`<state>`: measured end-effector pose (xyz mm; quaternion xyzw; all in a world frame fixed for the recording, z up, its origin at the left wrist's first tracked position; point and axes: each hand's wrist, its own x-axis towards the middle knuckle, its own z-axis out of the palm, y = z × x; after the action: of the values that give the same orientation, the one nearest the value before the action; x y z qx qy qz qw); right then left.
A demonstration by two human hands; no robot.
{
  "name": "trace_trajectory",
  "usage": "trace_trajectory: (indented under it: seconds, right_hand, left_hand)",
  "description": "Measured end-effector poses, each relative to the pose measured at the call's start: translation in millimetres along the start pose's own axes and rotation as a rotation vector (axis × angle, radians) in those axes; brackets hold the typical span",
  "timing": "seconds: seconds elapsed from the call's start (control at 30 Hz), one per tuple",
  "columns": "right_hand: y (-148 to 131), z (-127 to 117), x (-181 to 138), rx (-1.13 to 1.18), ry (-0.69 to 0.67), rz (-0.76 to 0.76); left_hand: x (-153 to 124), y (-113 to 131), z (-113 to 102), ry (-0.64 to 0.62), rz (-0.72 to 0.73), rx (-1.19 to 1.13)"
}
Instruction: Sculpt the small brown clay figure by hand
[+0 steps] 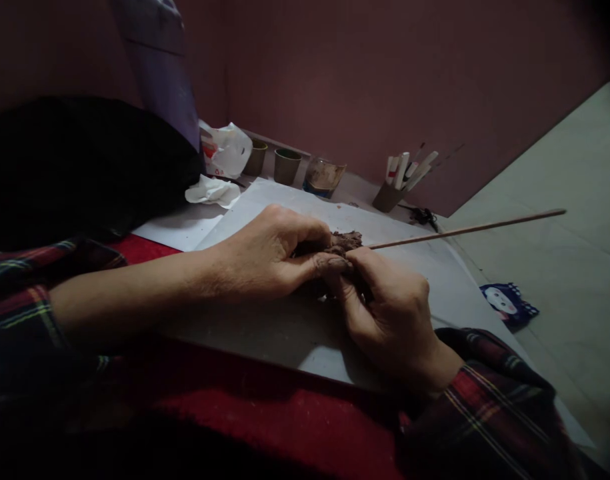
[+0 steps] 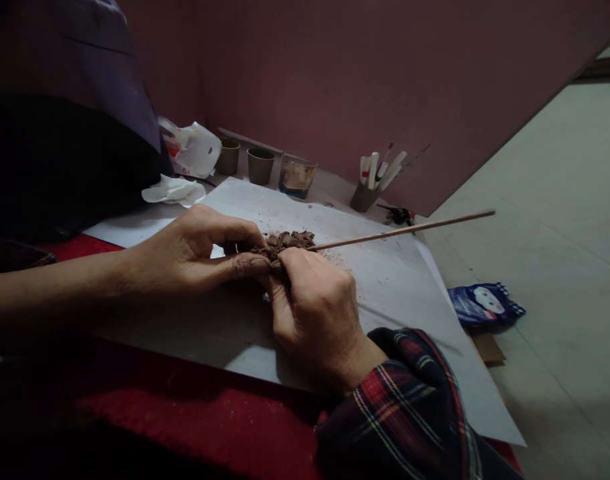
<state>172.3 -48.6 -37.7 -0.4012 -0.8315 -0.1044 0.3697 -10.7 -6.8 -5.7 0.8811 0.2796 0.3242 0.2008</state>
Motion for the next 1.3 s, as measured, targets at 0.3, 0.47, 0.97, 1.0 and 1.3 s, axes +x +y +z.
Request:
trace_trajectory:
  seconds: [0.3, 0.47, 0.97, 1.0, 1.3]
  right_hand:
    - [0.4, -0.8, 0.5, -0.003, 0.001, -0.011]
    - [0.7, -0.6, -0.1, -0.006, 0.008, -0.014]
    - [-1.0, -1.8, -2.0, 0.119, 0.025, 0.039]
    - [-0.8, -1.8, -1.9, 0.121, 0.023, 0.037]
    - [-2.1, -4.4, -1.8, 0.258, 0.092, 0.095]
  left_hand:
    - [0.1, -0.1, 0.3, 0.008, -0.003, -0.001]
    - [0.5, 0.5, 0.4, 0.006, -0.013, -0.018]
    - [-0.5, 4.5, 2.6, 0.047, -0.037, -0.291]
    - [-0.5, 4.5, 2.9, 0.052, -0.042, -0.301]
    - [-1.1, -0.6, 6.1, -0.015, -0.251, -0.699]
